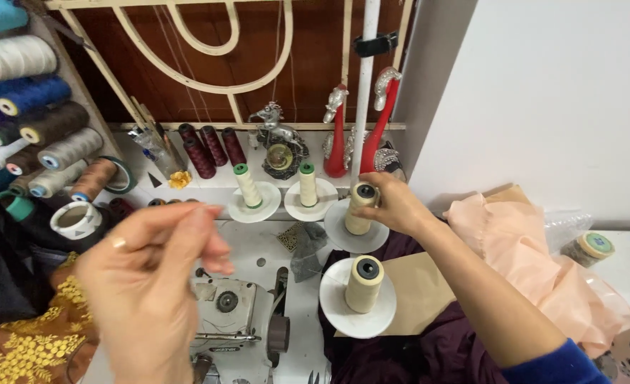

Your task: Threading an industrial overlock sewing machine by guiding multiple threads through tension disks, guides, and needles.

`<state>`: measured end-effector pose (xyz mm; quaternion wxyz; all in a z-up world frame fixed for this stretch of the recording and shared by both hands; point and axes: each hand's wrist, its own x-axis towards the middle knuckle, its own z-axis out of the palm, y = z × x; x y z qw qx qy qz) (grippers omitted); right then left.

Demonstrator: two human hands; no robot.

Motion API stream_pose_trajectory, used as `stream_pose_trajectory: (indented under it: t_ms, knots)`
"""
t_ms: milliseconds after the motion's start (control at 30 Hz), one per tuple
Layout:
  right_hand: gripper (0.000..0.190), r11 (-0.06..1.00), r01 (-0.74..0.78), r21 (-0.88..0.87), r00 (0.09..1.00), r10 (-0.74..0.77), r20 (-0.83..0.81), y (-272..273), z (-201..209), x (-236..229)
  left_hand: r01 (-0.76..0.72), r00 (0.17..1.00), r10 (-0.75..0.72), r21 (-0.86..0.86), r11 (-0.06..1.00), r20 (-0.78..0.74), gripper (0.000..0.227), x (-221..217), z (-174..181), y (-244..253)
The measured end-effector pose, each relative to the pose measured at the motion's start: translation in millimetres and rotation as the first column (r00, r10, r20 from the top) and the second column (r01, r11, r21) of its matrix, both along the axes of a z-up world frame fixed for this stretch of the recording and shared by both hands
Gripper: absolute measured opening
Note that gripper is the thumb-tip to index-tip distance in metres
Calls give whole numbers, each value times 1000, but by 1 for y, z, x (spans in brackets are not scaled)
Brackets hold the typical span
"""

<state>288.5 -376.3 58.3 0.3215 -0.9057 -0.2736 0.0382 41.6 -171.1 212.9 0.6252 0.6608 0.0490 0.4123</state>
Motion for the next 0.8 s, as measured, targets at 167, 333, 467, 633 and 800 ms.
stream_pose_trajectory:
  t_ms: [167, 333, 467, 633, 800]
  knots:
    - [74, 998, 65, 28, 985, -68, 158, -2, 52, -34, 105, 985, -112, -59, 993, -133, 14, 14, 5, -4]
    - [8, 834, -214, 509, 893, -45, 449, 5, 127, -118, 397, 911, -403, -84, 914, -88, 10, 38, -6, -7]
    - [17, 771, -269, 577, 928, 48, 369, 5, 140, -141, 447, 859, -474, -167, 879, -193, 7, 47, -4, -18]
    - [20, 823, -368, 433, 743, -20, 669, 2, 122, -144, 518, 805, -575, -295, 803, -149, 17, 61, -10, -26]
    - [20, 866, -435, 248, 509, 10, 861, 7, 123, -141, 549, 770, -629, -391, 739, -109, 18, 70, -23, -37]
